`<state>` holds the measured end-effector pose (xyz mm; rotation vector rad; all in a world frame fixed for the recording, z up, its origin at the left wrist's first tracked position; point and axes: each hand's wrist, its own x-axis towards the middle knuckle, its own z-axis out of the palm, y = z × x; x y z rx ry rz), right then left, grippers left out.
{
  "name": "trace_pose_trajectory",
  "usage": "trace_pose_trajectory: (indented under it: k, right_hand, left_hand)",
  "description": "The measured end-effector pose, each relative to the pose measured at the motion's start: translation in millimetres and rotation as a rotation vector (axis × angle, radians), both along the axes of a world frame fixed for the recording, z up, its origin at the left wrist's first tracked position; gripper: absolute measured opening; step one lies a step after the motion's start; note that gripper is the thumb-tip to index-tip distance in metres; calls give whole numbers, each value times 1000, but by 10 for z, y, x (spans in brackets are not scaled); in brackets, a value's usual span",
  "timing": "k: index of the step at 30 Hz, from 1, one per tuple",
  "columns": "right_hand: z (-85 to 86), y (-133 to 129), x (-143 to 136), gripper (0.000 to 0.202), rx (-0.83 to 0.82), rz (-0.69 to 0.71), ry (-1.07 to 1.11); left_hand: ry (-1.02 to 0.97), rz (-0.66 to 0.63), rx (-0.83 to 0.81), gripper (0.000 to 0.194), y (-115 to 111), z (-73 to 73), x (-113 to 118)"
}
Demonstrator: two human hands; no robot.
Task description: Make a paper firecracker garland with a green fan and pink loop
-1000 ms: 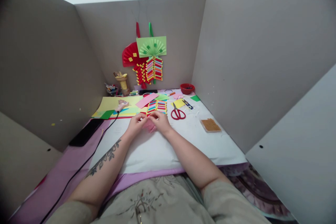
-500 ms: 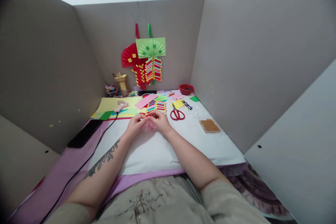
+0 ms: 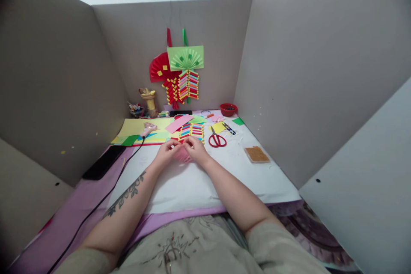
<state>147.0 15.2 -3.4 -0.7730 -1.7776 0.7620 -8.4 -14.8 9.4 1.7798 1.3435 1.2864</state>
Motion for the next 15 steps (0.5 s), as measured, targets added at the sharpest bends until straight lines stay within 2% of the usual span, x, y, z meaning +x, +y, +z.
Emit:
trace_pose_trajectory:
  k: [7, 10, 15]
  right_hand:
    - [-87, 39, -47, 14, -100, 52, 55]
    - [-71, 24, -54, 19, -104, 24, 94]
    - [-25, 1, -46, 15, -106, -31, 88]
  left_hand:
    - [42, 75, 51, 11, 42, -78, 1]
    - [44, 94, 61, 11, 56, -97, -8]
    - [32, 78, 56, 12, 61, -119, -6]
